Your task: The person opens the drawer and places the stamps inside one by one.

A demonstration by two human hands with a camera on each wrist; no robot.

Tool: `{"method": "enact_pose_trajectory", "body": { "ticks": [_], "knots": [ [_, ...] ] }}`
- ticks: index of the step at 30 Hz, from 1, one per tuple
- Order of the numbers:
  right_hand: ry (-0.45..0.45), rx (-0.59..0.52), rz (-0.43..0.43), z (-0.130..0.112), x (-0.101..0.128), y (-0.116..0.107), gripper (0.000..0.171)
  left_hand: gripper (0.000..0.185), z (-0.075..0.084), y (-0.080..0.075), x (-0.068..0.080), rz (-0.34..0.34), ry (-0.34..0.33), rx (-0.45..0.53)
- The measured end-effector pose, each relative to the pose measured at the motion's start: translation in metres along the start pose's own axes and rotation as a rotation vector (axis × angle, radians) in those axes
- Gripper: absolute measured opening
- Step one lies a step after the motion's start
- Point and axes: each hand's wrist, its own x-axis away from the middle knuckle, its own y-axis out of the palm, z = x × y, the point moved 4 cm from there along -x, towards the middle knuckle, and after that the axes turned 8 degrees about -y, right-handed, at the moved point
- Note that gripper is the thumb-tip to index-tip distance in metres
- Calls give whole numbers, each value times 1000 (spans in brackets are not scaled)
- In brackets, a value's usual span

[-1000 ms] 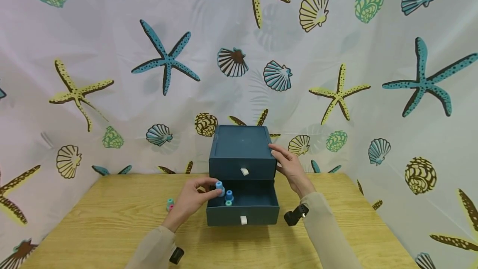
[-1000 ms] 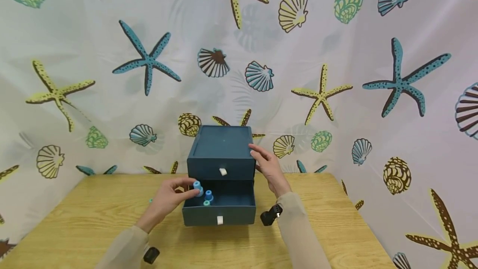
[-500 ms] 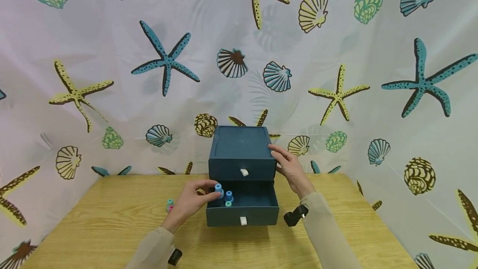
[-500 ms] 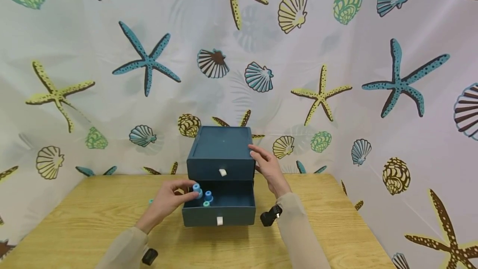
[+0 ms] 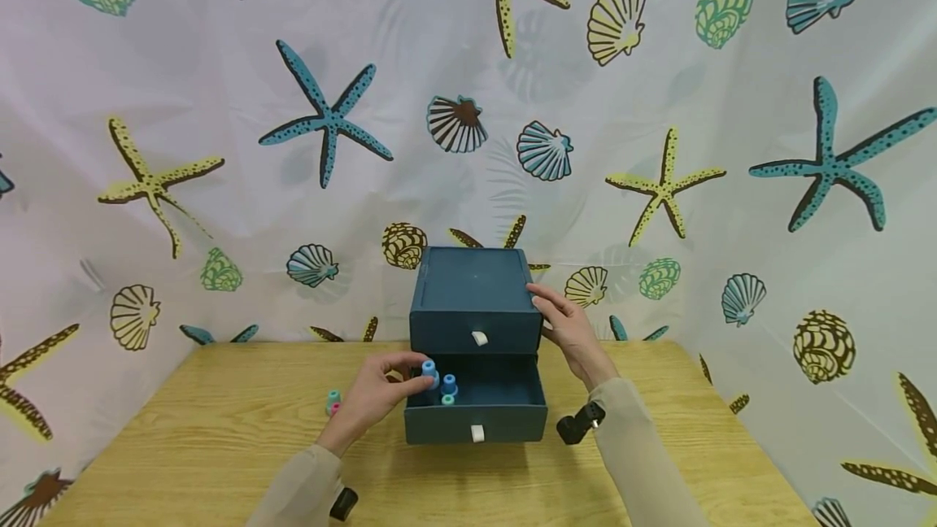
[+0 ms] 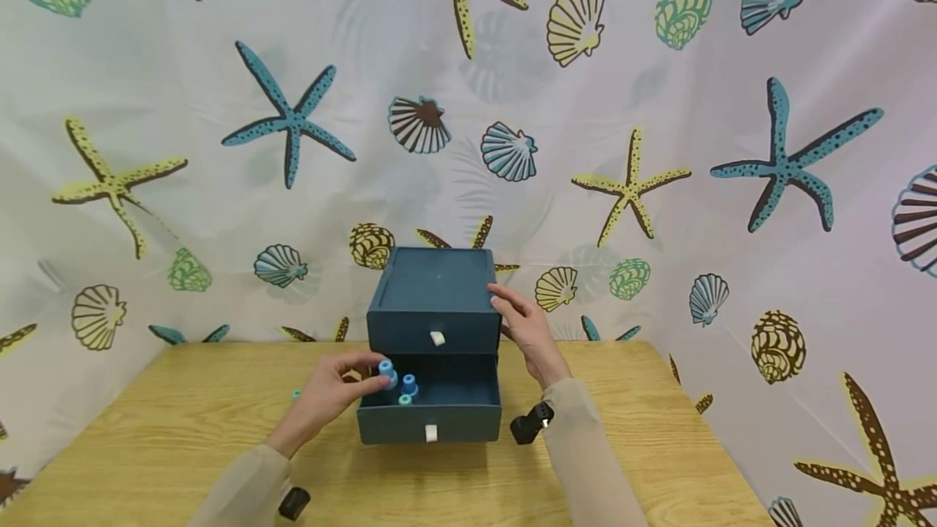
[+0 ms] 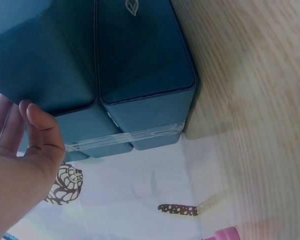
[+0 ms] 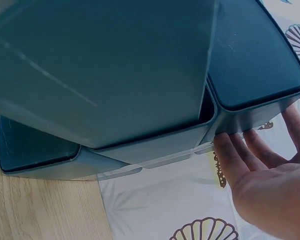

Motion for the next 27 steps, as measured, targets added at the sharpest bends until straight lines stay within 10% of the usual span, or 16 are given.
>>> {"method": "enact_pose_trajectory", "body": {
  "ticks": [27],
  "knots": [
    [9, -4, 1, 4, -3, -2, 41, 31, -3, -3, 5, 19, -3, 29]
  ]
}}
